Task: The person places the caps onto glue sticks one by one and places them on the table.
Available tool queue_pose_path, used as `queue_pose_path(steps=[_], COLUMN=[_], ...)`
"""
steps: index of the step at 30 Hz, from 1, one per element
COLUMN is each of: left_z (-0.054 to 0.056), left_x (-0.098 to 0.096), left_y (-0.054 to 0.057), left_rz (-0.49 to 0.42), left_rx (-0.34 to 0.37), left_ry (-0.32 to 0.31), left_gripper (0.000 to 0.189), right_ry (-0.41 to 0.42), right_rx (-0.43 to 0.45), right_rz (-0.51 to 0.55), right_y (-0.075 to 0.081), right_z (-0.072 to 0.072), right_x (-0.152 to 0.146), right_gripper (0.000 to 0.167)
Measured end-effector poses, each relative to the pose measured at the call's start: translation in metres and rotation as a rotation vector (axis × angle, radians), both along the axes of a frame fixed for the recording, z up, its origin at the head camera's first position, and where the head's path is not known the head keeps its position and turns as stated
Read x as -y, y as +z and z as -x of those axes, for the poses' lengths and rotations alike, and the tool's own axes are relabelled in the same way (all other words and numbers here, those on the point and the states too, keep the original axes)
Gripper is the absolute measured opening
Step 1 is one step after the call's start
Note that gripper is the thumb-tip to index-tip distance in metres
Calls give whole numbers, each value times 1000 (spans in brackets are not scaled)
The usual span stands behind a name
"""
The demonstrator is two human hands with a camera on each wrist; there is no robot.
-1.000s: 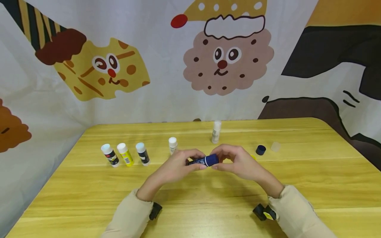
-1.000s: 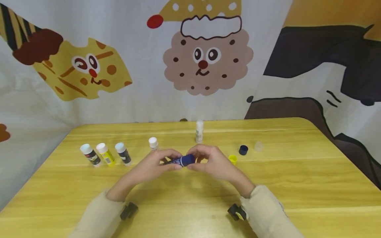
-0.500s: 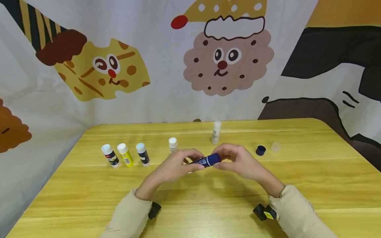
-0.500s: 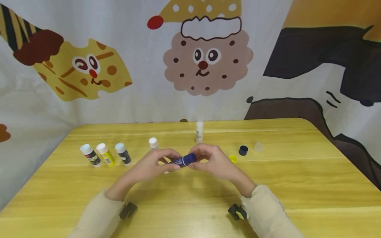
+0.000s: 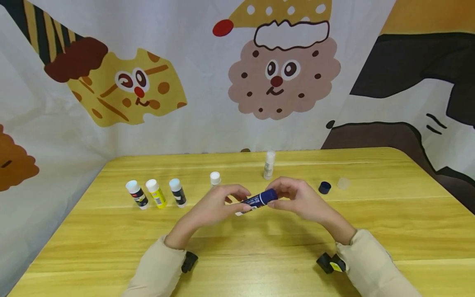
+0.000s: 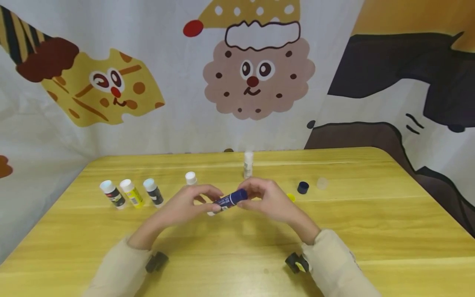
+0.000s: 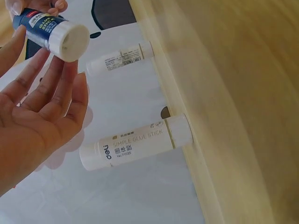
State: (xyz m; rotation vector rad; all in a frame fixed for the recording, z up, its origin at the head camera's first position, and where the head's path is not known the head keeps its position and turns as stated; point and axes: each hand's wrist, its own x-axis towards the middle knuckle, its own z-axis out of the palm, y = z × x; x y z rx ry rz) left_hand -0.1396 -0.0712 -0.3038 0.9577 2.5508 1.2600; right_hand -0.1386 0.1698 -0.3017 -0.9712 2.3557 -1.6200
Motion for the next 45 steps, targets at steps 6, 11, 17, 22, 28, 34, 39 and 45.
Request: queue_pose_path(steps=[6,11,17,22,28,34,39,45], left_z=[-1,0,-1,-1,-1,-1,0,0], left_x=[4,9,17,23,28,33,37,42], left_y=[1,-1,0,-1,-3,-5,-6,-7], left_rz=[16,19,19,7,7,9,16,23], left_rx=[-3,-7,-14,-24,-26,-16,-12,-10], left_ry=[20,38,59,56,58,77,93,111], left_gripper=[27,28,29,27,27,27,27,26], right_ry=[-15,-50,-123,-174,-197,-222,-255,-282], right_rx=[5,7,15,8,38,25,35,10], right_rz=[-20,-68,-138,-182,-194,-215,-272,-304], right_y=[3,6,10,13,15,17,19,20], right_z=[1,3,7,13,21,30,37,44], right_x=[-2,-6,-13,-17,-21,-22,-23,-26], right_gripper=[19,20,20,21,20,17,17,19])
